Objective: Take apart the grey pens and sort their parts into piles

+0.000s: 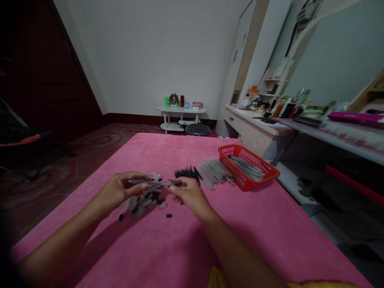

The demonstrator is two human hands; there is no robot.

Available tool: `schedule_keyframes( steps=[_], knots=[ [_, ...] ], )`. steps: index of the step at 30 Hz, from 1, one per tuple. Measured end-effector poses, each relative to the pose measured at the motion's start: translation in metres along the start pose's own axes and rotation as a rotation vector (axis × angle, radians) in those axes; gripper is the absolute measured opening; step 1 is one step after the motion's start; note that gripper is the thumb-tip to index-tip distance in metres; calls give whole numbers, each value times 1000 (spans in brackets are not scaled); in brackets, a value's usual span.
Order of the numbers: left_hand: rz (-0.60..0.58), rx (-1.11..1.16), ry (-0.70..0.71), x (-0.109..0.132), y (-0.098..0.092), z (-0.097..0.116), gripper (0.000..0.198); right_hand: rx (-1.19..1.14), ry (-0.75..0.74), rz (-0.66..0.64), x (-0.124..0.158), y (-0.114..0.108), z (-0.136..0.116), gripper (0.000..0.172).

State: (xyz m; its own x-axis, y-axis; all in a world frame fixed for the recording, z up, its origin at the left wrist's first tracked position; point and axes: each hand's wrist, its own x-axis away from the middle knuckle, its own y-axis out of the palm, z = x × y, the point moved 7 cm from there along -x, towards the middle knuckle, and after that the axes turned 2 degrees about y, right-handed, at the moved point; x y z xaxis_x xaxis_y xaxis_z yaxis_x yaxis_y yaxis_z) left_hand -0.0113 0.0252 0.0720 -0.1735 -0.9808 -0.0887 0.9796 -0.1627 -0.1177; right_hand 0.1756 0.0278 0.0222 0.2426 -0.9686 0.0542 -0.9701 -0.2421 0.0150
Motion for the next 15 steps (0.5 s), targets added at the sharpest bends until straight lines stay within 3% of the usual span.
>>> schedule_keyframes(
  steps=[4,9,12,15],
  knots=[
    [69,92,51,2,-11,17,25,42,48,-161,8,21,0,28],
    [191,41,168,5,-18,24,18,134,93,-345,18,46,6,17],
    [359,109,274,5,-40,31,15,171,124,-357,17,42,13,16],
    [517,299,361,7,-70,37,13,266,97,-250,8,22,15,15]
  ],
)
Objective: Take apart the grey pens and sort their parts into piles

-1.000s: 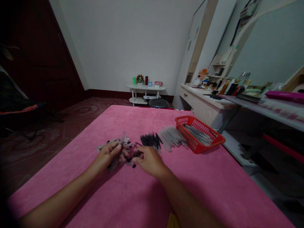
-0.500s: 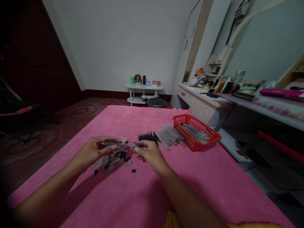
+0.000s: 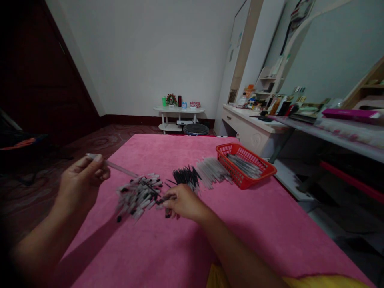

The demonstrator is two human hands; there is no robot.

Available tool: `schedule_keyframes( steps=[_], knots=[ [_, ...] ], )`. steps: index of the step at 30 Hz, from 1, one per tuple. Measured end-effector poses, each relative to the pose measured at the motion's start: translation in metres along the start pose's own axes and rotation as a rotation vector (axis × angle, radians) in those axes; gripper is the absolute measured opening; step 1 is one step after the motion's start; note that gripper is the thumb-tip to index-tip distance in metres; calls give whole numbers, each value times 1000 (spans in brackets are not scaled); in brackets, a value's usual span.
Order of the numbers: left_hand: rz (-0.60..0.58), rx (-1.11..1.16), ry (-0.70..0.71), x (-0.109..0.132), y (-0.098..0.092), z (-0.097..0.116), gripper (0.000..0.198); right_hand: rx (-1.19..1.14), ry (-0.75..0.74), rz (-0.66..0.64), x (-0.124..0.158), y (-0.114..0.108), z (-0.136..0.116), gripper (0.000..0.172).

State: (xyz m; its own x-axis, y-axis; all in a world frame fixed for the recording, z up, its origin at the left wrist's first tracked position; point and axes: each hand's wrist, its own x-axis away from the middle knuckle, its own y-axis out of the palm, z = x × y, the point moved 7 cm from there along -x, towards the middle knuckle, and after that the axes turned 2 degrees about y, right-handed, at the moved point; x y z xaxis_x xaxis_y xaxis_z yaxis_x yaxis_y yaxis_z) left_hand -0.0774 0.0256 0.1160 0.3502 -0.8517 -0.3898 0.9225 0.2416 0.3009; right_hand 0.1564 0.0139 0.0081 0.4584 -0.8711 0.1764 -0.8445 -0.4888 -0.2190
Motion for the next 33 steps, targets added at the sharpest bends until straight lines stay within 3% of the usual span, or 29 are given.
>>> schedule_keyframes(
  steps=[2,5,9,12,14,16,18,21,27,33],
  knots=[
    [77,62,30,-7,-11,6,14,77,0,129,-2,-21,2,14],
    [90,94,6,-9,-13,4,15,209,41,314,-1,-52,3,9],
    [-15,83,-154,6,5,-21,20,517,10,556,10,-84,-14,6],
    [-118,82,-316,26,24,-46,26,666,-99,695,21,-88,-36,10],
    [-162,108,-405,40,34,-60,27,547,-161,637,22,-77,-45,14],
    [-170,185,-496,53,41,-73,24,285,-179,497,19,-60,-46,21],
    [-129,285,-597,67,45,-85,18,24,-170,381,15,-42,-44,27],
    [-81,412,-738,88,52,-100,10,-208,-179,314,13,-21,-42,31],
    [-173,429,-833,113,65,-109,14,-341,-205,303,12,-5,-40,27],
    [-195,318,-796,109,59,-111,19,-277,-257,538,19,-41,-47,27]
  ],
)
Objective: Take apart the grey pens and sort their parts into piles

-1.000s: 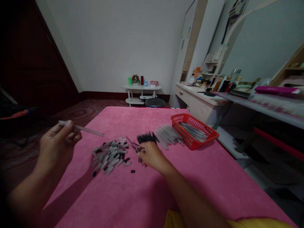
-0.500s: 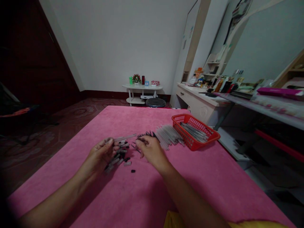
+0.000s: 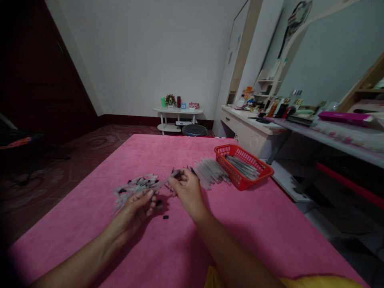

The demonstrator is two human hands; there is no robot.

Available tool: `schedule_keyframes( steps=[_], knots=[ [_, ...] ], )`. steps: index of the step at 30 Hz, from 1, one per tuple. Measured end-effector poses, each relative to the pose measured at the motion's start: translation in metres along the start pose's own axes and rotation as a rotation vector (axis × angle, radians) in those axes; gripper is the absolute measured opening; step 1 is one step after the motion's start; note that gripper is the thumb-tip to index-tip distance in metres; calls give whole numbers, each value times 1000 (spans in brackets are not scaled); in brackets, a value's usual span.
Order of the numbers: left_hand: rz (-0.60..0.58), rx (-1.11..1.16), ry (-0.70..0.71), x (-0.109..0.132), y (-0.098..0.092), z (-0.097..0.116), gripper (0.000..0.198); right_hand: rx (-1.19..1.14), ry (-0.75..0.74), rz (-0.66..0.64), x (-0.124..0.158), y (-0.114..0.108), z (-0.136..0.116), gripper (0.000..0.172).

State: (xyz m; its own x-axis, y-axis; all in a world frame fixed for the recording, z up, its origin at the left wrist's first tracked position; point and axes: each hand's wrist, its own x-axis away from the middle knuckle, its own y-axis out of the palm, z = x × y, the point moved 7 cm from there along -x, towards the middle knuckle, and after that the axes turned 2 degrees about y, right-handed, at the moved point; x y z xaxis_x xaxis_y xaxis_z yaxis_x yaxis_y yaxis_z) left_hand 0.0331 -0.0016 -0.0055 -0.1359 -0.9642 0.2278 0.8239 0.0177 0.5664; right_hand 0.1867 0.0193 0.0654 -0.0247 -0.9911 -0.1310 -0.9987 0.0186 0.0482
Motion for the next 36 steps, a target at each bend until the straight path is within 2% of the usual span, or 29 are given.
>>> schedule_keyframes(
  steps=[3,6,9,11,13,16,20,23,29,36],
  knots=[
    [-10,-26,18,0,1,6,21,108,-48,-45,-8,-11,-10,24],
    [-26,-15,44,-1,4,12,20,353,-64,-228,-7,-9,-15,14],
    [-1,-4,72,-2,1,15,19,615,-31,-406,0,-7,-10,13],
    [8,-11,86,-2,0,14,19,765,-48,-432,3,-10,-11,12],
    [-21,-39,93,0,3,12,22,888,-93,-353,-1,-21,-20,10],
    [-96,-98,86,4,10,4,34,1065,-104,-132,-16,-51,-35,12],
    [-199,-176,84,7,16,-7,33,1429,36,259,-32,-108,-45,25],
    [-241,-231,88,6,17,-11,29,1601,122,440,-35,-135,-41,35],
    [-273,-304,56,8,20,-12,27,1645,143,500,-33,-145,-31,35],
    [-356,-438,31,10,24,-26,35,1661,187,528,-32,-148,-35,32]
  ],
)
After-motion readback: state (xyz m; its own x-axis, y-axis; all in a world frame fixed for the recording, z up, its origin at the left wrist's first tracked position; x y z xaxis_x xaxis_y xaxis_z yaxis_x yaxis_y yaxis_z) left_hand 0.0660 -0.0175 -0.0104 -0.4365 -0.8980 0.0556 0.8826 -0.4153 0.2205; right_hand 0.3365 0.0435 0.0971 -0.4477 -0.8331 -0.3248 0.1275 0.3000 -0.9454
